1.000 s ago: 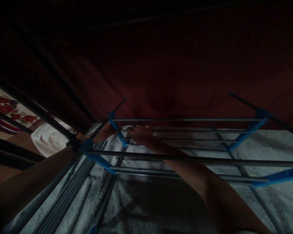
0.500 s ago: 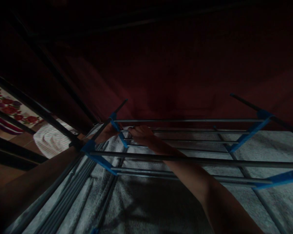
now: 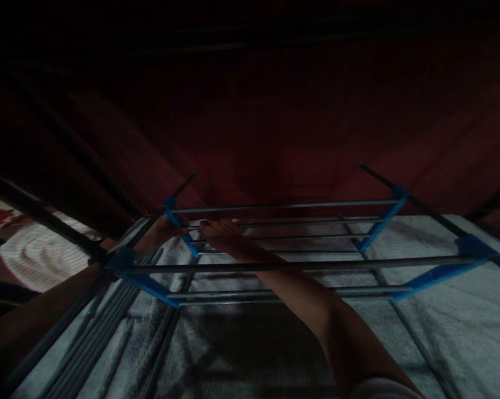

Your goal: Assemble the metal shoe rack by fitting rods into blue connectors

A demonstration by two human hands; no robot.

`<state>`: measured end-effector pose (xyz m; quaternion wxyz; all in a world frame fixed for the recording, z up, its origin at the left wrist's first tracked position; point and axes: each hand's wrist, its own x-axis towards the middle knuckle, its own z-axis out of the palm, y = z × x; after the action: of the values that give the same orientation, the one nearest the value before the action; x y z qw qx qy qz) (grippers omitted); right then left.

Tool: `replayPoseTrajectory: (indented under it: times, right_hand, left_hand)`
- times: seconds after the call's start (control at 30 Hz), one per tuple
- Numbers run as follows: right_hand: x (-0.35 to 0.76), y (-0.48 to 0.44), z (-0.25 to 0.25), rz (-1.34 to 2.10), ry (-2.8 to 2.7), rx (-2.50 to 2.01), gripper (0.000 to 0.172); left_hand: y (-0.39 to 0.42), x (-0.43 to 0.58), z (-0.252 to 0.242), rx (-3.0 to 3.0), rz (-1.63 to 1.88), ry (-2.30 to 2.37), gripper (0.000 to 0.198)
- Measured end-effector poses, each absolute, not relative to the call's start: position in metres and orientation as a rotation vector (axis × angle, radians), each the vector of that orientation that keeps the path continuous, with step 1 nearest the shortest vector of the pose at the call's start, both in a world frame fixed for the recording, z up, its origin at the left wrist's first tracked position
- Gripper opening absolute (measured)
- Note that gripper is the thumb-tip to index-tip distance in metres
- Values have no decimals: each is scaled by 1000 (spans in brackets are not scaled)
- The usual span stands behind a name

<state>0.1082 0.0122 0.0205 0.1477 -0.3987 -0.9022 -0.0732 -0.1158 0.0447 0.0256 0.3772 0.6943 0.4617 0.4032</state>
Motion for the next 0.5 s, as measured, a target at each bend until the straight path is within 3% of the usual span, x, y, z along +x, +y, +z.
replayPoseTrajectory:
  times: [0.23, 0.5]
  right_hand:
    - [166, -10, 19, -464, -2372, -1365, 40]
    - [202, -4, 16, -323, -2495, -1507, 45]
  left_hand:
    - [35, -108, 45, 1857, 941, 1347, 30]
    - [36, -106, 46, 1823, 969, 1364, 29]
